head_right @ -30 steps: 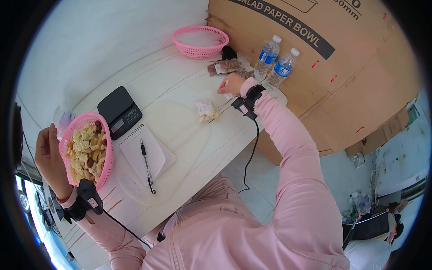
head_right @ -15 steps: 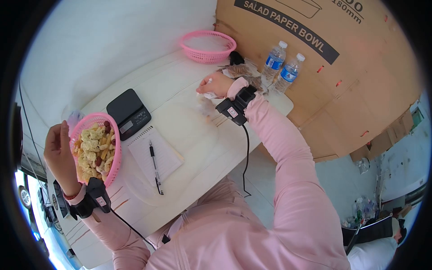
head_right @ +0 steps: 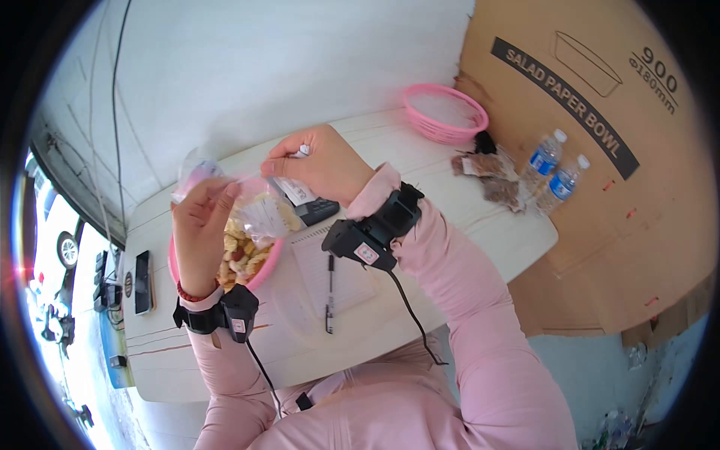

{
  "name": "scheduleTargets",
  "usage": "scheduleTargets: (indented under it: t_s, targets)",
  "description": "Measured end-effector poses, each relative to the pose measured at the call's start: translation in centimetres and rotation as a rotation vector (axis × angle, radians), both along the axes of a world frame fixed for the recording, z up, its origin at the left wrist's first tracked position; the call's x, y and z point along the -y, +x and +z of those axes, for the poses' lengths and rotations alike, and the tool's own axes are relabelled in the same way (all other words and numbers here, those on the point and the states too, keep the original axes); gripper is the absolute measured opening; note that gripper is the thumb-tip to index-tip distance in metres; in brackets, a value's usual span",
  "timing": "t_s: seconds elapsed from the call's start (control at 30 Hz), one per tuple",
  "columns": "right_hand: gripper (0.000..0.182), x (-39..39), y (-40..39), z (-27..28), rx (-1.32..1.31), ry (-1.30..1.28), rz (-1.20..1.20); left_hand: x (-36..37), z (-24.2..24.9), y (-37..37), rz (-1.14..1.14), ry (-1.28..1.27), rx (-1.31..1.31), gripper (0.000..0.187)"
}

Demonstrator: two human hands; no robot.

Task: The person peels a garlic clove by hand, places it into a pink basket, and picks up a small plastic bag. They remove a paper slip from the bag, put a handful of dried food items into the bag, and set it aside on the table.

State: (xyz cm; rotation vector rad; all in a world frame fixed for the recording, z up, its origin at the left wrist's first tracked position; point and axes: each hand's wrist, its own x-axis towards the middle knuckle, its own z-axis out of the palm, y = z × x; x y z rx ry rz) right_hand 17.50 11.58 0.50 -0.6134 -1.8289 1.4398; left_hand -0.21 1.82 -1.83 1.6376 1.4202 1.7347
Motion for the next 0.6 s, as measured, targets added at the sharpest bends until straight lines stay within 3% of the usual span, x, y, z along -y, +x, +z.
scheduleTargets:
  t_s: [0.1, 0.17, 0.27, 0.4, 0.47, 0.6]
  targets:
    - [0.013, 0.3, -1.2, 0.9, 0.024, 0.082, 0.027, 0.8, 0.8, -1.3, -0.063, -0.045, 0.041, 0.012]
    - [0.012, 0.9, -1.4, 2.0, 0.24, 0.352, -0.113, 0.7, 0.7, -1.8, -0.033, -0.024, 0.031, 0.011]
    - [0.013, 0.9, -1.8, 2.6, 0.236, 0.519, -0.032, 0.7, 0.9, -2.0, 0.064, -0.015, -0.147, 0.008]
    - [0.017, 1.3, -2.3, 3.5, 0.394, 0.628, 0.07, 1.2, 1.3, -1.5, 0.059, -0.101, -0.159, 0.009]
    - [0.019, 2.1, -2.4, 4.5, 0.604, 0.677, 0.148, 1.5, 1.2, -1.5, -0.013, -0.064, -0.169, 0.01]
    - [0.02, 2.5, -2.4, 5.1, 0.667, 0.673, 0.238, 1.7, 0.9, -2.0, -0.042, -0.075, -0.202, 0.009]
